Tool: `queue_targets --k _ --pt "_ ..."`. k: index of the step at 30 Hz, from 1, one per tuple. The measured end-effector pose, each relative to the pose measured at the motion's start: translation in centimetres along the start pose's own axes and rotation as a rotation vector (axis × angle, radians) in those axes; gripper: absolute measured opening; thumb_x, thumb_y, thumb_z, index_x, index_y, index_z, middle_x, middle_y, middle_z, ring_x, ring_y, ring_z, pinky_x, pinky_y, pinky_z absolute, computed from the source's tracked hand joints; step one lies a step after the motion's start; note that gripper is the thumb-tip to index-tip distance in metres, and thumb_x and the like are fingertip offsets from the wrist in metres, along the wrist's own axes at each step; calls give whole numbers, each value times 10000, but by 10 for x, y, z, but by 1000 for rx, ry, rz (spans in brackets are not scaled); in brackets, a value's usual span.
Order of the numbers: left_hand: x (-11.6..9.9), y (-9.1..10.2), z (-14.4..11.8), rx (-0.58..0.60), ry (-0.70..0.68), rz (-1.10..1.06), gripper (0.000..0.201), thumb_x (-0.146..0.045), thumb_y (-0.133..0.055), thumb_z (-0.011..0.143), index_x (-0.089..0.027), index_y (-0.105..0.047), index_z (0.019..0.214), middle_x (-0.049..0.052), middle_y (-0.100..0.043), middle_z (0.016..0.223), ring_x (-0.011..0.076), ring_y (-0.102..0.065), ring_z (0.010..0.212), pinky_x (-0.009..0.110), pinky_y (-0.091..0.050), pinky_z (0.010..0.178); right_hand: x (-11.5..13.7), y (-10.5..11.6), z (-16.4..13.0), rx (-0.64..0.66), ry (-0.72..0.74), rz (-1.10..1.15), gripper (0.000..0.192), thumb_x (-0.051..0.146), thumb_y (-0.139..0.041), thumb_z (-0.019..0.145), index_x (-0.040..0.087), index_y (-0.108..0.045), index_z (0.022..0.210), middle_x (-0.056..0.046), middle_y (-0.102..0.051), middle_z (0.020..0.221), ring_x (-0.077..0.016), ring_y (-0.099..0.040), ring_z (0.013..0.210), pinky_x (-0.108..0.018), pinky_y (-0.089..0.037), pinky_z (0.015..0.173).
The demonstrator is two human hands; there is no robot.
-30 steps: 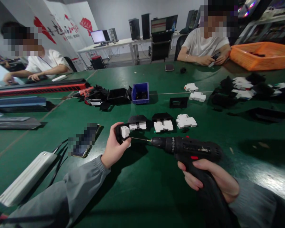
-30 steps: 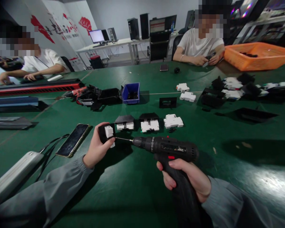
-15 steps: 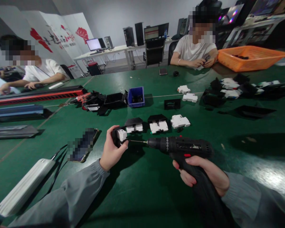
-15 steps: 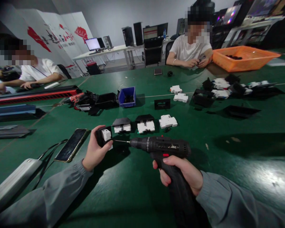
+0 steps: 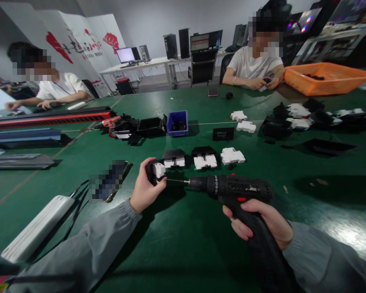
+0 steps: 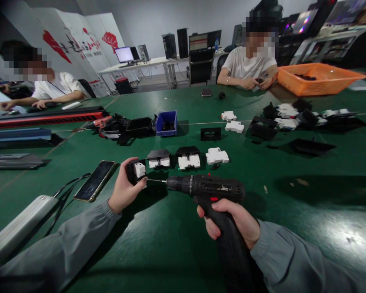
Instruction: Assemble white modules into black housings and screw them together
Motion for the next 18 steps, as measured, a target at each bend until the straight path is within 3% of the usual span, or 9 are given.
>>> queue_targets --k 18 --pt "0 -5 -2 40 13 20 714 -219 -711 742 -208 -363 1366 72 -552 1115 207 -601 963 392 -506 919 -2 1 0 -10 -38 -23 371 400 -510 840 69 -675 873 -20 -507 476 -129 -459 471 -270 -314 525"
Point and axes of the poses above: each hand's wrist, its own z-axis towards the middle knuckle, its own y-axis out of the back of the hand, x = y × z, the point moved 7 cm from there along z, towards the middle knuckle
